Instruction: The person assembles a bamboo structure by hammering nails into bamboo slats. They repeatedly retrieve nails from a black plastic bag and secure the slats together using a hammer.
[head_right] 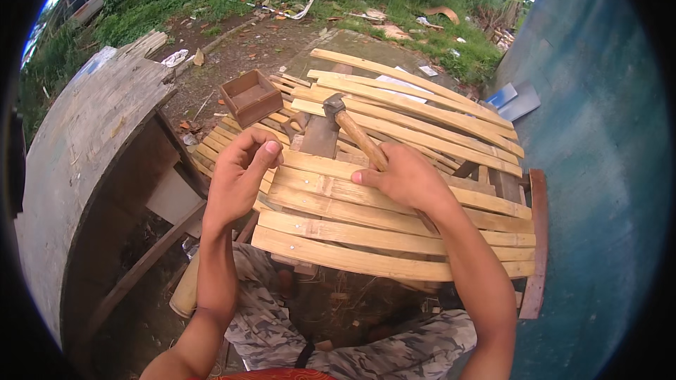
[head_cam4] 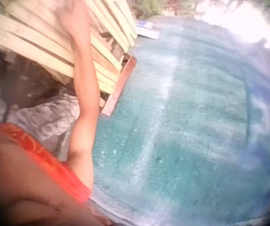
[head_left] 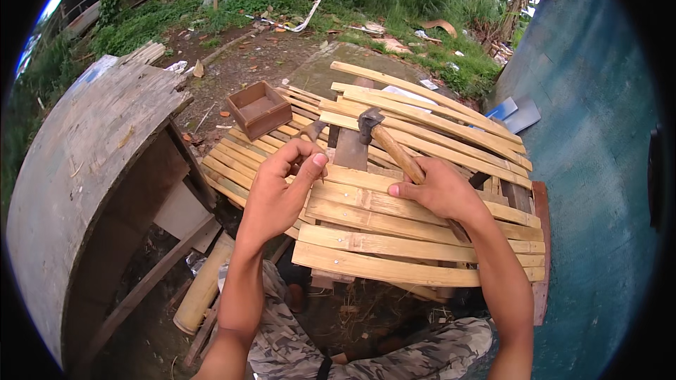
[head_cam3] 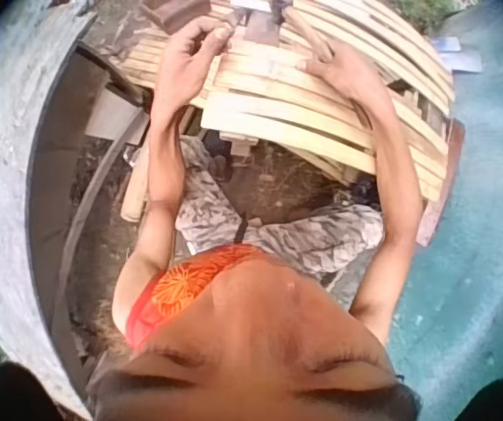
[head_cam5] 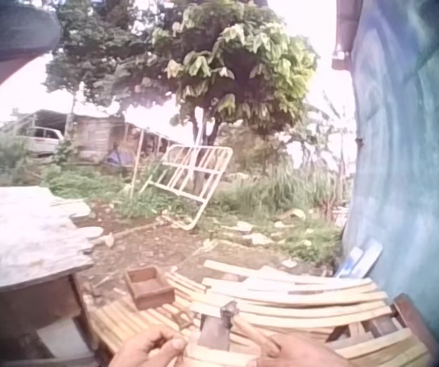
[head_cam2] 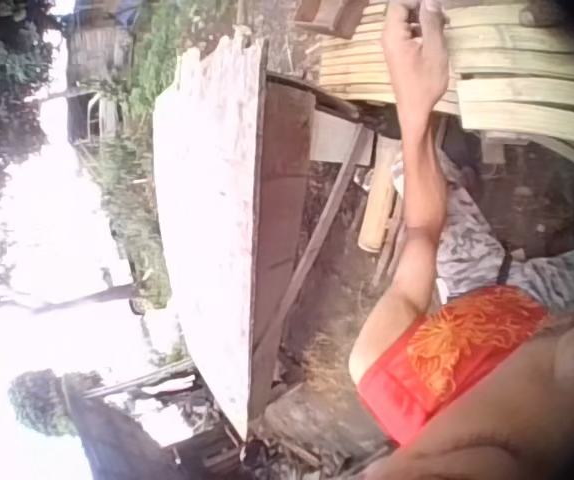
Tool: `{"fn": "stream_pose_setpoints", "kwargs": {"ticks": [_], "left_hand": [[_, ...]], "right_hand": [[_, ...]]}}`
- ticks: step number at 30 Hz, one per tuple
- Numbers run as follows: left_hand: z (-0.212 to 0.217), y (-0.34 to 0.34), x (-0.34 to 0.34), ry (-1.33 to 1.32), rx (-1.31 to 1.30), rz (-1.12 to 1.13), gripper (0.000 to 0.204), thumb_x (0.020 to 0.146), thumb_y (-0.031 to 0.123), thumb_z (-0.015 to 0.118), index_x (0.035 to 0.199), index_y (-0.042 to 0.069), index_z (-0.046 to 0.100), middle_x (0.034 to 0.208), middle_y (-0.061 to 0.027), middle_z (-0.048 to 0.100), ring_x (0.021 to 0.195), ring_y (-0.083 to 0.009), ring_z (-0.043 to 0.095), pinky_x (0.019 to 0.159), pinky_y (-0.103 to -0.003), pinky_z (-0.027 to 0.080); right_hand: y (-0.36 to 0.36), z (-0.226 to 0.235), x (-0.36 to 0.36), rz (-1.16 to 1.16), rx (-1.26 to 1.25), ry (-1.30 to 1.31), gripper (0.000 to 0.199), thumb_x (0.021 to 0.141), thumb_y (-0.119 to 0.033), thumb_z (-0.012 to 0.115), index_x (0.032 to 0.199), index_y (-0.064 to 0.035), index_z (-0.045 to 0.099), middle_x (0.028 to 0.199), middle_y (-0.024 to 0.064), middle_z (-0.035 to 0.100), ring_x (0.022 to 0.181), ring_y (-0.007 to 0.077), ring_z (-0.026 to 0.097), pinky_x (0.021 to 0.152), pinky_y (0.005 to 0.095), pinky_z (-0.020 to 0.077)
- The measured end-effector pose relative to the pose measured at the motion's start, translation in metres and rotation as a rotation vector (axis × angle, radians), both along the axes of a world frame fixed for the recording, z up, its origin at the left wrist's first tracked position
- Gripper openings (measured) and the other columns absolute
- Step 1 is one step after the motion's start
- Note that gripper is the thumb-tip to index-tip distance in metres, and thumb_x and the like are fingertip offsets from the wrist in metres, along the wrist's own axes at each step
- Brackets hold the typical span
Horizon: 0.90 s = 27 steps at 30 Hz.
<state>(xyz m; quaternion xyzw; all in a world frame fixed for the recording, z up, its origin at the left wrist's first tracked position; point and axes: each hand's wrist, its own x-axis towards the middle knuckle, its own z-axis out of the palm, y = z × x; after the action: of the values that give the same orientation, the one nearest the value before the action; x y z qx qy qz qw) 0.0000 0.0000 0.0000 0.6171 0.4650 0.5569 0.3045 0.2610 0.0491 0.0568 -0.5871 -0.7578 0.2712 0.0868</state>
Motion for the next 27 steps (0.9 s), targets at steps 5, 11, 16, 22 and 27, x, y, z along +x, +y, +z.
{"fn": "stream_pose_setpoints", "kwargs": {"ticks": [5, 11, 16, 22, 27], "left_hand": [[0.016, 0.029, 0.007, 0.321, 0.023, -0.171, 0.017, 0.101, 0.015, 0.063, 0.104, -0.001, 0.068, 0.095, -0.0073, 0.071, 0.089, -0.0148, 0.065, 0.084, -0.031, 0.05], [0.01, 0.036, 0.008, 0.376, 0.004, -0.193, 0.017, 0.099, 0.015, 0.064, 0.105, 0.0, 0.069, 0.095, -0.0077, 0.071, 0.091, -0.0162, 0.066, 0.085, -0.032, 0.05], [0.007, 0.041, 0.004, 0.32, 0.027, -0.261, 0.014, 0.099, 0.01, 0.059, 0.103, -0.001, 0.066, 0.096, -0.007, 0.073, 0.094, -0.0149, 0.066, 0.087, -0.032, 0.05], [0.002, 0.045, -0.004, 0.105, 0.001, -0.326, 0.008, 0.095, 0.006, 0.059, 0.099, 0.0, 0.062, 0.093, -0.0071, 0.074, 0.091, -0.0124, 0.067, 0.086, -0.031, 0.051], [-0.003, 0.048, -0.005, 0.092, 0.045, -0.347, 0.008, 0.093, 0.005, 0.062, 0.098, -0.001, 0.062, 0.092, -0.0068, 0.073, 0.092, -0.013, 0.068, 0.086, -0.031, 0.052]], "right_hand": [[0.004, -0.01, 0.003, 0.018, 0.066, 0.05, 0.047, 0.08, -0.046, 0.084, 0.082, -0.0036, 0.063, 0.071, 0.0099, 0.06, 0.068, 0.0215, 0.057, 0.067, 0.038, 0.0475], [0.0, -0.007, 0.004, 0.017, 0.073, 0.046, 0.046, 0.081, -0.045, 0.084, 0.085, -0.0034, 0.063, 0.073, 0.012, 0.062, 0.07, 0.0238, 0.059, 0.068, 0.0376, 0.0476], [-0.004, -0.002, 0.0, -0.002, 0.037, 0.04, 0.048, 0.082, -0.043, 0.081, 0.094, 0.0008, 0.065, 0.083, 0.0194, 0.066, 0.079, 0.0333, 0.064, 0.074, 0.0429, 0.0497], [-0.006, -0.002, -0.002, -0.006, 0.026, -0.006, 0.05, 0.083, -0.042, 0.08, 0.097, 0.0033, 0.065, 0.085, 0.023, 0.067, 0.08, 0.038, 0.065, 0.075, 0.0458, 0.0497], [-0.006, -0.003, -0.001, 0.03, 0.073, 0.012, 0.049, 0.084, -0.042, 0.079, 0.094, 0.0032, 0.063, 0.082, 0.0223, 0.065, 0.077, 0.0377, 0.063, 0.074, 0.0459, 0.0487]]}}
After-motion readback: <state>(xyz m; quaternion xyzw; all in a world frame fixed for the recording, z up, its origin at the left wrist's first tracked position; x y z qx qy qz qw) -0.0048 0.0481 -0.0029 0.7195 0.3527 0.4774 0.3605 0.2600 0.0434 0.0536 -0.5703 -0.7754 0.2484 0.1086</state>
